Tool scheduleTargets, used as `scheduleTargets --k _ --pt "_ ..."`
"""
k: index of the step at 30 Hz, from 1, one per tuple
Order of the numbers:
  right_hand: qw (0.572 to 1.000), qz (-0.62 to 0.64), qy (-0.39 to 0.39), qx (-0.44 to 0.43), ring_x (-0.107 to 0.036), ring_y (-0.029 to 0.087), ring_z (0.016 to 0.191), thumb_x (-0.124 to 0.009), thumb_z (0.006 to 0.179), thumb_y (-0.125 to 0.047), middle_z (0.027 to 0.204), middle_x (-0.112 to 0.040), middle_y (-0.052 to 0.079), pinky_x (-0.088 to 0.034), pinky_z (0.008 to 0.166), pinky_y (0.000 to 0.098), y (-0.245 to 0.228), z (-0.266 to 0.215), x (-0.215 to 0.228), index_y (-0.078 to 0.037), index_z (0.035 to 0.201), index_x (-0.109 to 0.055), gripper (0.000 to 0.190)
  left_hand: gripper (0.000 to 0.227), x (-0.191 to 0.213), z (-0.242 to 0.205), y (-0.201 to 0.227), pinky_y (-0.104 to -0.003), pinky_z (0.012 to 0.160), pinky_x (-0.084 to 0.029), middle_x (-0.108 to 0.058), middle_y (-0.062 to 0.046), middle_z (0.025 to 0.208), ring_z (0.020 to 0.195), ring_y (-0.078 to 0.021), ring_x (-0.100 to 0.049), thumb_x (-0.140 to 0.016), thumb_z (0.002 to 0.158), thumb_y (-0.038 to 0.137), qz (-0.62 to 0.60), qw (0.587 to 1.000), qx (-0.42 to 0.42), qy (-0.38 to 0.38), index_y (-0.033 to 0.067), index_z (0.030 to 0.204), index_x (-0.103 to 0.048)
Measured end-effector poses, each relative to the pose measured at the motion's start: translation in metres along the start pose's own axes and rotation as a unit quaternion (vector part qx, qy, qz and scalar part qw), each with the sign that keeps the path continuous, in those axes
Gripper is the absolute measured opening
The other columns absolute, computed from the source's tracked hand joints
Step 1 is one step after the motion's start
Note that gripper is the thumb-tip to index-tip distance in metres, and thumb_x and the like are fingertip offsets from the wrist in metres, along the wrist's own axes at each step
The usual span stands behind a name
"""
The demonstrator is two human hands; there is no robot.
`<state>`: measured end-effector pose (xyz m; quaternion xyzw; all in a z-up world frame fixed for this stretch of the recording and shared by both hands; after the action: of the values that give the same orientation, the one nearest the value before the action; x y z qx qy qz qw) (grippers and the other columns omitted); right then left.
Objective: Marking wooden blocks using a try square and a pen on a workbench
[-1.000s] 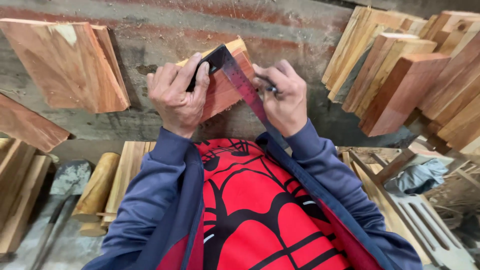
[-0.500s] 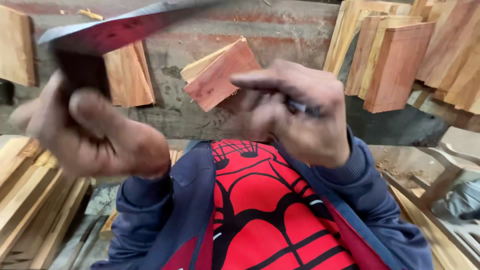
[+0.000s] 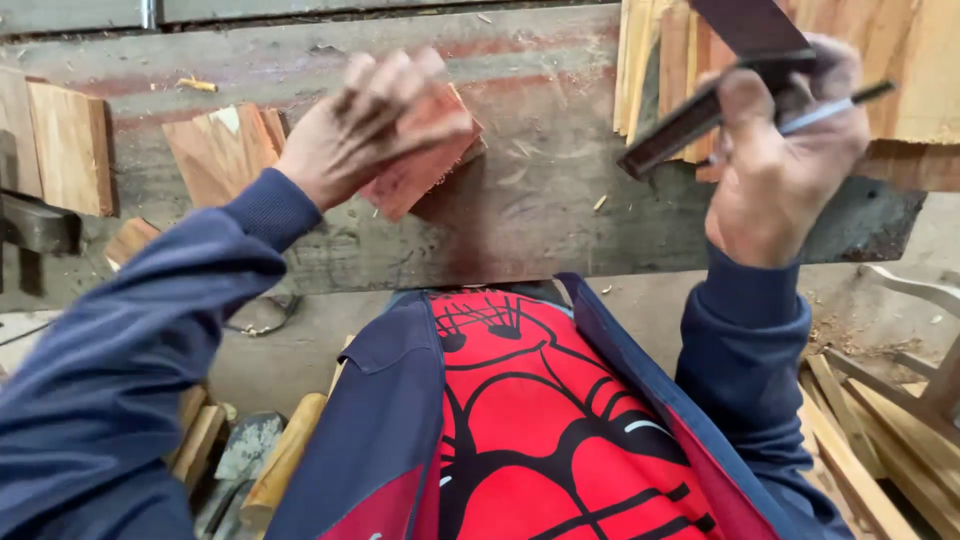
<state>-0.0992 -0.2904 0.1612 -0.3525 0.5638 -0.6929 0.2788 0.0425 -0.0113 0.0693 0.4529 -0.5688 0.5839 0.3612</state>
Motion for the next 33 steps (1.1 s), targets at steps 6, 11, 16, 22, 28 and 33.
scheduleTargets --k 6,11,16,22,28,33 --pt "0.955 0.210 0.087 -0.188 -0.037 0.004 0.044 -0.061 0.091 -0.020 0.088 -0.062 0.019 -0.031 0.039 0.0154 0.045 -0.039 0.031 -0.012 0.096 -0.053 0.013 0.063 -0.029 0.021 0.010 -0.039 0.103 -0.029 -0.018 0.000 0.149 0.130 -0.0212 -0.023 -0.049 0.076 0.034 0.119 0.967 -0.224 -0.005 0.0451 0.131 -0.020" --pt "0.890 0.312 0.132 -0.305 -0.039 0.005 0.044 -0.061 0.087 -0.018 0.088 -0.064 0.019 -0.031 0.041 0.0147 0.067 -0.073 0.028 -0.013 0.082 -0.051 0.012 0.059 0.004 0.013 -0.005 -0.034 0.093 -0.037 -0.042 -0.005 0.122 0.108 -0.0220 -0.042 -0.058 0.066 0.042 -0.004 0.993 -0.119 0.017 0.0191 0.117 -0.040" --pt "0.875 0.273 0.154 -0.368 -0.047 0.007 0.043 -0.062 0.088 -0.017 0.064 -0.055 0.001 -0.042 0.043 0.0140 0.110 -0.090 -0.010 -0.014 0.088 -0.053 0.009 0.080 -0.009 -0.008 0.018 -0.037 0.066 -0.046 -0.043 -0.006 0.083 0.075 -0.0269 -0.054 -0.065 0.060 0.075 -0.220 0.936 0.267 -0.059 0.0094 0.103 -0.046" --pt "0.908 0.171 0.038 -0.380 -0.045 0.004 0.041 -0.069 0.080 -0.009 0.062 -0.057 0.003 -0.039 0.035 0.0140 0.164 -0.110 -0.096 -0.005 0.089 -0.065 0.011 0.072 -0.006 -0.012 0.054 -0.046 0.061 -0.049 -0.047 -0.015 0.083 0.069 -0.0383 -0.058 -0.068 0.066 0.069 -0.286 0.837 0.466 0.008 0.0049 0.091 -0.046" --pt "0.912 0.192 -0.046 -0.359 -0.045 0.002 0.047 -0.074 0.073 -0.008 0.061 -0.059 0.003 -0.038 0.037 0.0138 0.190 -0.111 -0.158 -0.004 0.086 -0.070 0.014 0.075 -0.028 -0.018 0.076 -0.042 0.079 -0.044 -0.044 -0.013 0.089 0.088 -0.0352 -0.053 -0.074 0.067 0.064 -0.326 0.784 0.518 0.105 0.0052 0.104 -0.047" --pt "0.918 0.104 -0.104 -0.368 -0.053 0.003 0.055 -0.073 0.072 -0.015 0.061 -0.064 0.000 -0.044 0.048 0.0205 0.190 -0.092 -0.168 -0.012 0.081 -0.072 0.009 0.085 -0.017 -0.005 0.088 -0.045 0.097 -0.032 -0.041 -0.018 0.112 0.109 -0.0387 -0.044 -0.078 0.069 0.052 -0.360 0.749 0.524 0.186 0.0050 0.127 -0.036"
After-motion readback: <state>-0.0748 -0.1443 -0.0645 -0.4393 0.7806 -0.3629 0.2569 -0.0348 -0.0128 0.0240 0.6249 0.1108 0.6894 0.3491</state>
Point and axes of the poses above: each hand's wrist, its own z-axis towards the middle knuckle, its own x-axis out of the back of the hand, y = z × x, the point moved 2 cm from there along z, towards the middle knuckle
